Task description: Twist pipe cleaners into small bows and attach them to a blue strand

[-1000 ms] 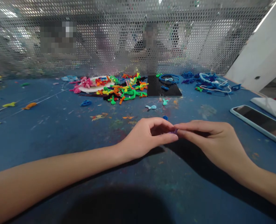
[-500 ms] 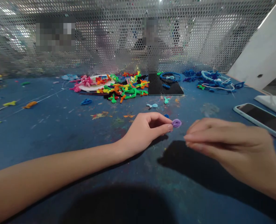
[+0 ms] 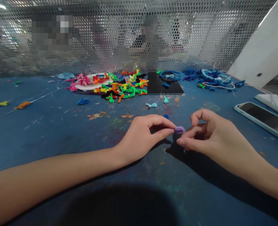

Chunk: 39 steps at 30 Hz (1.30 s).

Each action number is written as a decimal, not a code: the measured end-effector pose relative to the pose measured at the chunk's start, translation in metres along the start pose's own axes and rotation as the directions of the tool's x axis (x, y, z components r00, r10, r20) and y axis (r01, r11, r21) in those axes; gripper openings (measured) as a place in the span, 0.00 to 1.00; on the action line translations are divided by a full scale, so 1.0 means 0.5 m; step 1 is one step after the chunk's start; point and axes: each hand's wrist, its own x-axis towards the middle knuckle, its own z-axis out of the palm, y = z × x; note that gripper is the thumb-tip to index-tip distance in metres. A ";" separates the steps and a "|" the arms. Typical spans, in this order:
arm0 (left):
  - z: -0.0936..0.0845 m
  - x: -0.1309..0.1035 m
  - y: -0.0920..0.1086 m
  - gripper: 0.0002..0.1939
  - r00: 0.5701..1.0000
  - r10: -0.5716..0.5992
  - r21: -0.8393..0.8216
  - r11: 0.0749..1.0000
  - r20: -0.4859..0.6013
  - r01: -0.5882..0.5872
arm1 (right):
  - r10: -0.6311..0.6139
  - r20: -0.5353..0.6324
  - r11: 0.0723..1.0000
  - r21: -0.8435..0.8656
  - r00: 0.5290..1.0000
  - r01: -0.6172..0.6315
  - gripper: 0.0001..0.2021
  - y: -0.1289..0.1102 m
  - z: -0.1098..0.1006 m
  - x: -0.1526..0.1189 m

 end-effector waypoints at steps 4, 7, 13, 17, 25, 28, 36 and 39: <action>-0.001 -0.003 0.002 0.06 0.998 0.058 0.061 0.996 0.012 -0.059 | 0.015 0.018 1.000 0.015 1.000 -0.015 0.18 0.002 0.002 0.001; -0.001 -0.004 0.003 0.06 0.997 0.073 0.089 0.993 0.008 -0.073 | 0.034 0.029 0.999 0.028 0.999 -0.035 0.18 0.001 0.002 0.002; 0.000 -0.005 0.001 0.05 0.997 0.071 0.104 0.992 -0.017 -0.069 | 0.069 0.078 0.994 0.075 0.995 -0.075 0.17 0.000 0.001 0.003; 0.000 -0.005 -0.002 0.05 0.997 0.075 0.107 0.992 -0.021 -0.073 | 0.072 0.099 0.991 0.109 0.992 -0.083 0.17 0.003 -0.001 0.005; 0.000 -0.004 -0.004 0.04 0.991 0.131 0.118 0.985 -0.018 -0.128 | 0.072 0.075 0.993 0.089 0.995 -0.078 0.17 0.003 0.001 0.007; 0.000 -0.004 -0.004 0.03 0.988 0.151 0.126 0.981 -0.017 -0.148 | 0.084 0.076 0.994 0.064 0.994 -0.089 0.16 0.003 0.003 0.006; 0.001 -0.005 -0.003 0.03 0.979 0.202 0.127 0.972 -0.013 -0.198 | 0.068 0.075 0.995 0.073 0.995 -0.073 0.16 0.002 0.002 0.000; 0.001 -0.005 -0.005 0.03 0.976 0.216 0.127 0.969 -0.011 -0.213 | 0.045 0.056 0.997 0.065 0.997 -0.048 0.16 0.002 0.001 0.001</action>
